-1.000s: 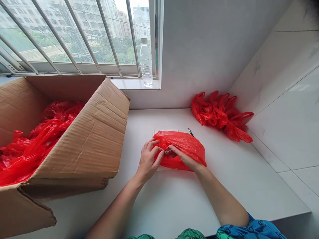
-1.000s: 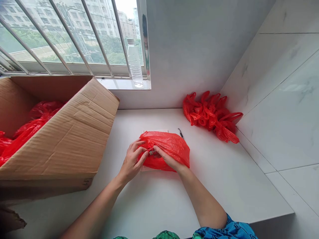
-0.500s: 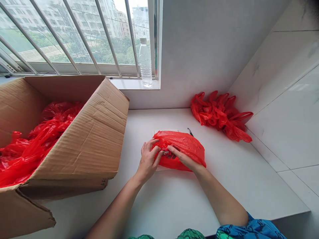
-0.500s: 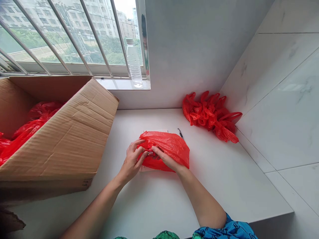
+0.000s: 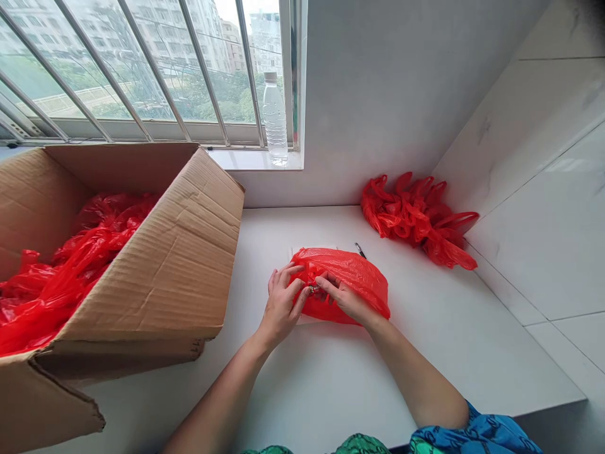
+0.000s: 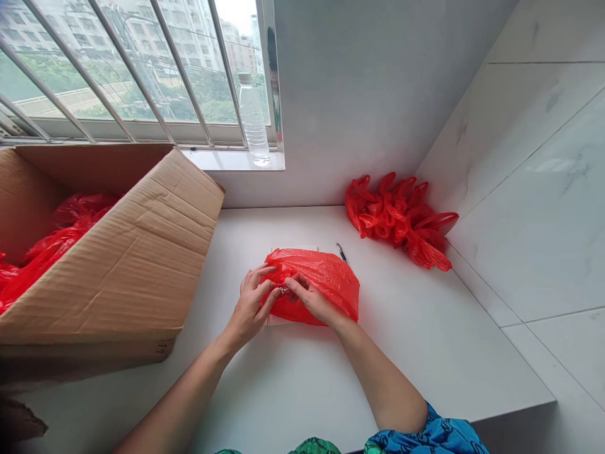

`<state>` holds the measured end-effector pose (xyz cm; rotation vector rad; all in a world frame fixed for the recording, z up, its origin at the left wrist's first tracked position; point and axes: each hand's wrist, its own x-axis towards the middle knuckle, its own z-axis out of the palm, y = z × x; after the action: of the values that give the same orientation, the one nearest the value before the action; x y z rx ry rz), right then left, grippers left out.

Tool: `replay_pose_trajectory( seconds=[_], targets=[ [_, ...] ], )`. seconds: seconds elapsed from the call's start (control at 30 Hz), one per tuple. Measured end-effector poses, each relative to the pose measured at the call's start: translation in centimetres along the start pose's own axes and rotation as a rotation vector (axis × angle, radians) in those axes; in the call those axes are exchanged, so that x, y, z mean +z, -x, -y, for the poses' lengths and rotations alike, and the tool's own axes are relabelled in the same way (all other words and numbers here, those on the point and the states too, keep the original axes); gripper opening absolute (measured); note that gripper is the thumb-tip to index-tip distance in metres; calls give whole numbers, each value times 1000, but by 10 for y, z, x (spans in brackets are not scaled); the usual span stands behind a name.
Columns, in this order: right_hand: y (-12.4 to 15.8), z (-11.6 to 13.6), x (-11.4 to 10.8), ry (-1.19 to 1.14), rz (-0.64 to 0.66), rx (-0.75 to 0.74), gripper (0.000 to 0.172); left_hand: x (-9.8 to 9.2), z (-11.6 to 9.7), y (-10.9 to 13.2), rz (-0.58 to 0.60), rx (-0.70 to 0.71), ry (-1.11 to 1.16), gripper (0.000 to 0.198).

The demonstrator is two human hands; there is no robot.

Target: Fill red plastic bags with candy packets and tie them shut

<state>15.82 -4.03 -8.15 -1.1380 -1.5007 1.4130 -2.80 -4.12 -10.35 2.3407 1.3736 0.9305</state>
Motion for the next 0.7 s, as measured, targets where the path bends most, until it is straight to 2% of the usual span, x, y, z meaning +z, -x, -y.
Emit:
replay_pose_trajectory(
  seconds=[0.13, 0.33, 0.43, 0.5, 0.57, 0.63, 0.7],
  targets=[
    [0, 3, 1, -28, -15, -14, 33, 0, 0, 1, -2, 3, -24, 26],
    [5, 2, -6, 71, -35, -31, 33, 0, 0, 1, -15, -15, -37, 23],
    [8, -5, -16, 147, -164, 65, 31, -1, -1, 1, -52, -35, -51, 24],
    [9, -11, -23, 183, -292, 72, 46, 0, -2, 0, -72, -26, -78, 24],
    [7, -17, -27, 215, -366, 43, 65, 0, -2, 1, -79, -3, -111, 26],
    [5, -24, -26, 245, -412, 90, 70, 1, -3, 1, -71, 16, -142, 30],
    [3, -32, -21, 277, -443, 165, 67, 1, -3, 1, -65, 22, -167, 33]
  ],
)
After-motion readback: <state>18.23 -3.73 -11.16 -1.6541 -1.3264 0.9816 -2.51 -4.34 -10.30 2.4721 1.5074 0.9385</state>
